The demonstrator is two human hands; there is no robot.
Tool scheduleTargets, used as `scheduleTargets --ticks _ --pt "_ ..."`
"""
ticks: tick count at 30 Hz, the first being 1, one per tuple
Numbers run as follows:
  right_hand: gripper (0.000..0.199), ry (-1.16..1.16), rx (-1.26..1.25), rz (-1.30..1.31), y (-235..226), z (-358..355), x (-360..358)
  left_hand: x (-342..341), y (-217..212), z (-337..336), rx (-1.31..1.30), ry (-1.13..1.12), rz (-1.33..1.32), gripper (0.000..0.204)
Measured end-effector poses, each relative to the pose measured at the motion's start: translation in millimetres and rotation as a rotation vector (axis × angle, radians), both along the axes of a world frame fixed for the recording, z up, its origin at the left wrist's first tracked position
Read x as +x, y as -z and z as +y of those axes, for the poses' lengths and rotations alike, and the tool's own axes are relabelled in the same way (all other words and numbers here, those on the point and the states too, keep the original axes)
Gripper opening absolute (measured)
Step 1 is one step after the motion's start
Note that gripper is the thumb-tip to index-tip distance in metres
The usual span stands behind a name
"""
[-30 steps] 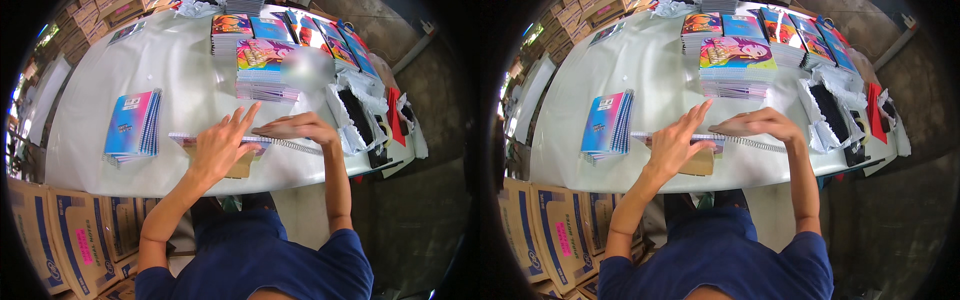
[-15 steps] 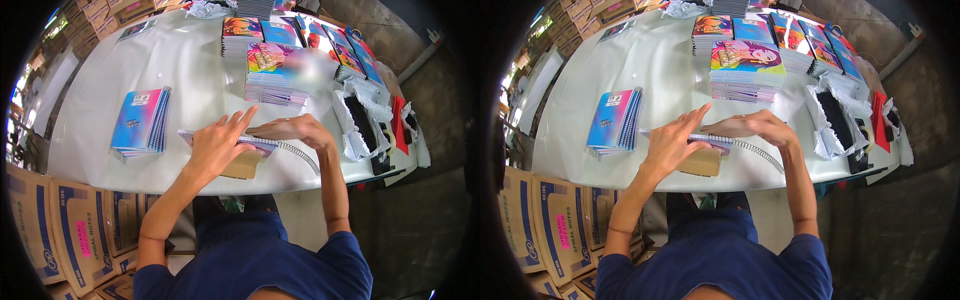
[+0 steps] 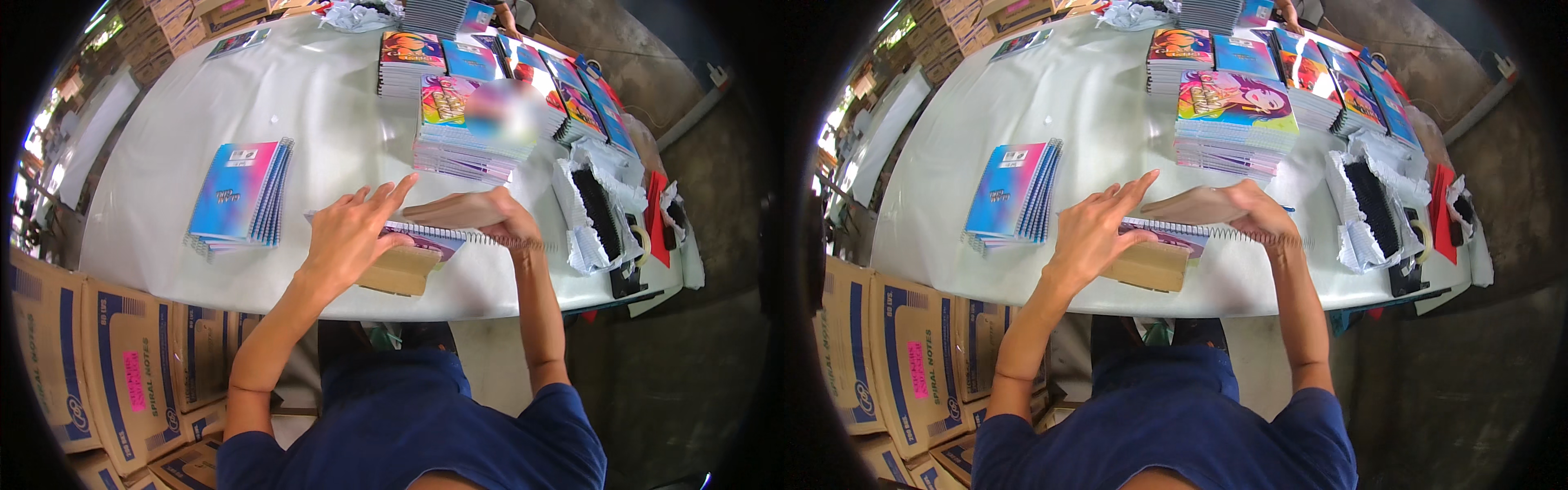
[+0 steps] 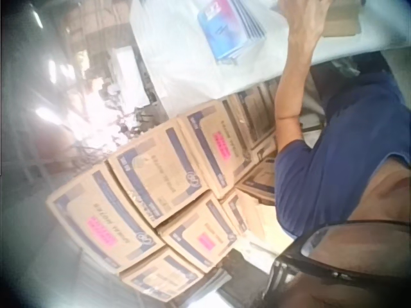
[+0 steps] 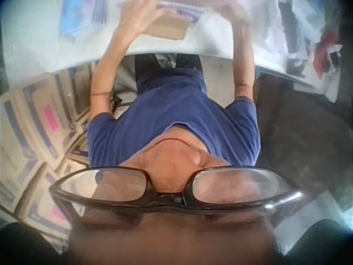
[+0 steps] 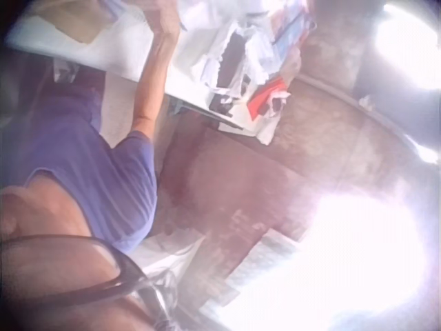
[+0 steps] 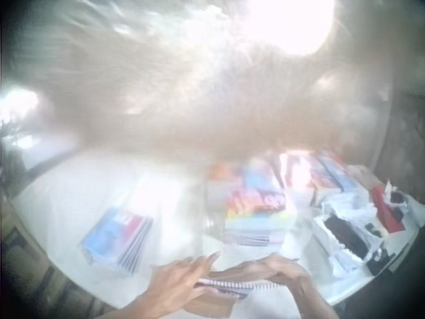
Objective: The person trims the excess spiral wire binding from several notebooks using a pair of wire cutters. They place each notebook into a wooden alignment jig, cut the wire, and then stack the finished items to the side.
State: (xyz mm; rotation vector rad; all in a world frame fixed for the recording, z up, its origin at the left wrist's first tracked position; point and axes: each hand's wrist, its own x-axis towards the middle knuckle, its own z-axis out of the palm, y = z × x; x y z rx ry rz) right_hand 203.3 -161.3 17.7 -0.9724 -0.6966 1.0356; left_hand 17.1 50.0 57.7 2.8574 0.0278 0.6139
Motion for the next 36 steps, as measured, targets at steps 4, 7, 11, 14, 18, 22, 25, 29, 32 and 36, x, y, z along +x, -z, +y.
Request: scheduleTargets --ticks 4,7,11,14,18,22,25,29,32,36 --pt "0.059 -0.140 -0.252 -0.695 -30.0 31.5 -12.5 -4.5 4.5 8.4 -0.029 0.033 -0.015 0.090" --pt "0.051 -0.093 -0.022 -0.106 1.2 18.8 0.9 -5.8 7.1 14.2 0.056 0.003 -0.059 0.089" --pt "0.057 -0.144 -0.339 -0.778 -31.8 47.1 -9.3 -8.0 6.2 19.3 0.003 0.001 -0.020 0.089" --pt "0.047 -0.068 -0.059 -0.134 -10.2 38.5 -7.8 -12.7 7.2 24.8 0.019 -0.038 -0.019 0.089" --pt "0.044 -0.153 -0.149 -0.580 -22.8 65.0 -13.7 -18.3 6.3 30.4 0.037 -0.067 -0.013 0.087" --pt "0.041 -0.142 -0.076 -0.440 -5.9 59.2 4.6 -18.7 6.7 37.2 0.072 -0.108 -0.052 0.086" --pt "0.044 -0.124 -0.174 -0.549 -29.6 76.8 -20.5 -25.2 5.0 37.5 -0.233 -0.114 -0.069 0.091" --pt "0.047 -0.026 -0.099 -0.181 -28.3 79.8 -23.3 -24.5 24.4 46.3 -0.736 -0.040 -0.300 0.097" --pt "0.048 -0.193 -0.296 -0.784 -40.5 98.5 -27.7 -22.3 45.5 53.5 -1.178 0.006 -0.256 0.095" --pt "0.044 -0.140 -0.057 -0.121 -17.7 88.8 -17.8 -23.8 59.6 51.9 -1.455 0.086 -0.281 0.090"
